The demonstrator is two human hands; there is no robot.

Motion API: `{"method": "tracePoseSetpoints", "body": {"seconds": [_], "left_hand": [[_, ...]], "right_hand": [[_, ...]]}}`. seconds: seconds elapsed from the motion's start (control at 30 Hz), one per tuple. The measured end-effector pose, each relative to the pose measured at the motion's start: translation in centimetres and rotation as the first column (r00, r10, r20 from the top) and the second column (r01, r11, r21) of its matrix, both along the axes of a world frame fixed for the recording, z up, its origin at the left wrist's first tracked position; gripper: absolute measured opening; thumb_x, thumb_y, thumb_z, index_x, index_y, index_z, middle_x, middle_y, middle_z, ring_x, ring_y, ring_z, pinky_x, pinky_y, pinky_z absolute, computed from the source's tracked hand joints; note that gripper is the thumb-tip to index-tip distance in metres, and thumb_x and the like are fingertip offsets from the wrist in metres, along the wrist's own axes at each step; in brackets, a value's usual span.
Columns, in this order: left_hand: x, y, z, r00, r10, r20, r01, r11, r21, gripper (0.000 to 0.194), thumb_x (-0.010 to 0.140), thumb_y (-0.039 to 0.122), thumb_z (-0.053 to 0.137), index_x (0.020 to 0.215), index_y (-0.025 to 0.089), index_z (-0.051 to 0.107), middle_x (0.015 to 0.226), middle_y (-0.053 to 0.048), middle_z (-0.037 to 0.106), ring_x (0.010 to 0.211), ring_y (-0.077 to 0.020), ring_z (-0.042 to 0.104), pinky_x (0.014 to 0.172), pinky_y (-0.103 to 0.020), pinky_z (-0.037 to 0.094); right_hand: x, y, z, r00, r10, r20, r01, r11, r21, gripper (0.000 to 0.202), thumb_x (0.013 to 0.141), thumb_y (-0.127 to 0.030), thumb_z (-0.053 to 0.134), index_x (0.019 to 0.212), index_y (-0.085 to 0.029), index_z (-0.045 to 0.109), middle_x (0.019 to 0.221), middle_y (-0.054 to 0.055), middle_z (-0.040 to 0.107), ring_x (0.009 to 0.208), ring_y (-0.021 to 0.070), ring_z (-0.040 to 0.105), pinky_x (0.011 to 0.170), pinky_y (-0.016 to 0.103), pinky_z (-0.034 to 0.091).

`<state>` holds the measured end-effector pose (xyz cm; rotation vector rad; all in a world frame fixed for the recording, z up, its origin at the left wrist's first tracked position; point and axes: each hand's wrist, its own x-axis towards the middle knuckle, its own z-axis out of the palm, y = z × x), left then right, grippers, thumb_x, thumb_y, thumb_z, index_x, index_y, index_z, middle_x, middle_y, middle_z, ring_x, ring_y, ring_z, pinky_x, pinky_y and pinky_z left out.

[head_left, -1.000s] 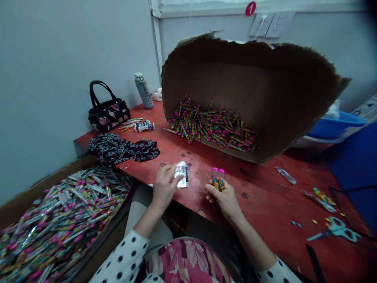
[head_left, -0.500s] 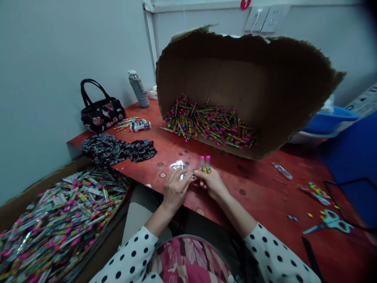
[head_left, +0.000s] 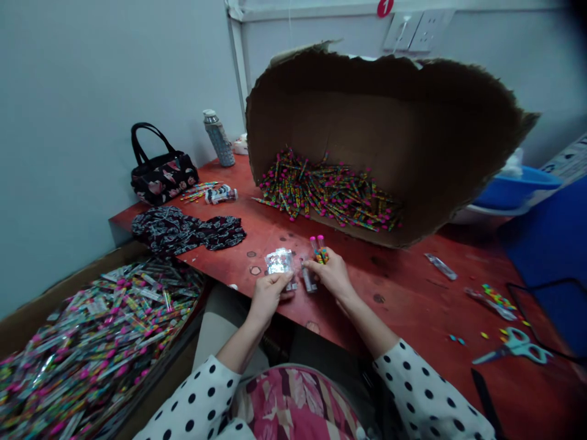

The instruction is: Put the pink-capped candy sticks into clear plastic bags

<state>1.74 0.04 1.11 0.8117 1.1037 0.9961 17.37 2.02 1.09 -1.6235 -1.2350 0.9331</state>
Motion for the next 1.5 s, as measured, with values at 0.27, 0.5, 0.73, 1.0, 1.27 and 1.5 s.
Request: {"method": "tracePoseSetpoints", "body": {"seconds": [0.27, 0.5, 0.73, 1.0, 1.27, 1.5], "left_hand": [[0.4, 0.5, 0.1, 0.964, 0.171, 0.203, -0.117, 0.961, -0.252, 0.022, 0.06, 0.025, 0.076, 0.066, 0.009, 0.063, 0.062, -0.006, 0.065, 0.053, -0.0118, 0.062, 0.05, -0.02, 0.054], [1.7, 0.9, 0.6, 0.918, 0.257, 0.301, -0.169, 0.942, -0.29, 0.018, 0.066, 0.023, 0.073, 0.07, 0.011, 0.06, 0.064, -0.004, 0.065, 0.055, -0.0122, 0.063, 0.049, -0.021, 0.054], [2.9, 0.5, 1.1, 0.896, 0.258, 0.361, -0.156, 0.945, -0.288, 0.018, 0.068, 0.023, 0.071, 0.074, 0.011, 0.059, 0.066, -0.005, 0.065, 0.058, -0.014, 0.064, 0.05, -0.022, 0.054], [3.2, -0.1, 1.5, 0.884, 0.255, 0.392, -0.15, 0.948, -0.279, 0.017, 0.07, 0.023, 0.07, 0.074, 0.011, 0.059, 0.069, -0.006, 0.066, 0.059, -0.0134, 0.064, 0.051, -0.02, 0.052], [3.4, -0.5, 1.7, 0.878, 0.232, 0.419, -0.14, 0.961, -0.238, 0.022, 0.063, 0.025, 0.075, 0.07, 0.012, 0.059, 0.065, -0.003, 0.064, 0.058, -0.012, 0.062, 0.054, -0.022, 0.053], [3.4, -0.4, 1.5, 0.861, 0.273, 0.428, -0.159, 0.946, -0.283, 0.018, 0.065, 0.022, 0.073, 0.071, 0.012, 0.059, 0.062, -0.002, 0.063, 0.055, -0.012, 0.061, 0.052, -0.023, 0.053]], "right_hand": [[1.7, -2.6, 0.5, 0.971, 0.087, 0.224, -0.107, 0.991, 0.08, 0.025, 0.079, -0.044, 0.051, 0.074, -0.02, 0.053, 0.06, -0.002, 0.053, 0.052, 0.0132, 0.048, 0.048, 0.023, 0.033], [-0.6, -8.3, 0.7, 0.927, 0.249, -0.281, -0.284, 0.954, -0.091, 0.026, 0.076, -0.044, 0.058, 0.078, -0.018, 0.059, 0.047, -0.005, 0.05, 0.038, 0.01, 0.046, 0.038, 0.02, 0.034], [-1.1, -8.6, 0.0, 0.922, 0.15, -0.356, -0.202, 0.973, -0.113, 0.027, 0.071, -0.044, 0.064, 0.071, -0.018, 0.062, 0.045, -0.004, 0.052, 0.037, 0.0099, 0.046, 0.036, 0.019, 0.035], [-1.1, -8.9, -0.2, 0.941, 0.121, -0.315, -0.155, 0.984, -0.087, 0.027, 0.073, -0.044, 0.062, 0.071, -0.017, 0.061, 0.045, -0.005, 0.05, 0.037, 0.0096, 0.045, 0.036, 0.02, 0.035], [-0.7, -9.3, -0.7, 0.952, 0.088, -0.294, -0.115, 0.99, -0.076, 0.029, 0.073, -0.047, 0.061, 0.071, -0.018, 0.061, 0.046, -0.004, 0.05, 0.038, 0.0101, 0.044, 0.036, 0.021, 0.033], [-0.4, -9.5, -1.0, 0.981, 0.099, -0.165, -0.103, 0.994, -0.022, 0.025, 0.076, -0.043, 0.059, 0.075, -0.019, 0.063, 0.049, -0.003, 0.051, 0.041, 0.0101, 0.043, 0.039, 0.021, 0.033]]}}
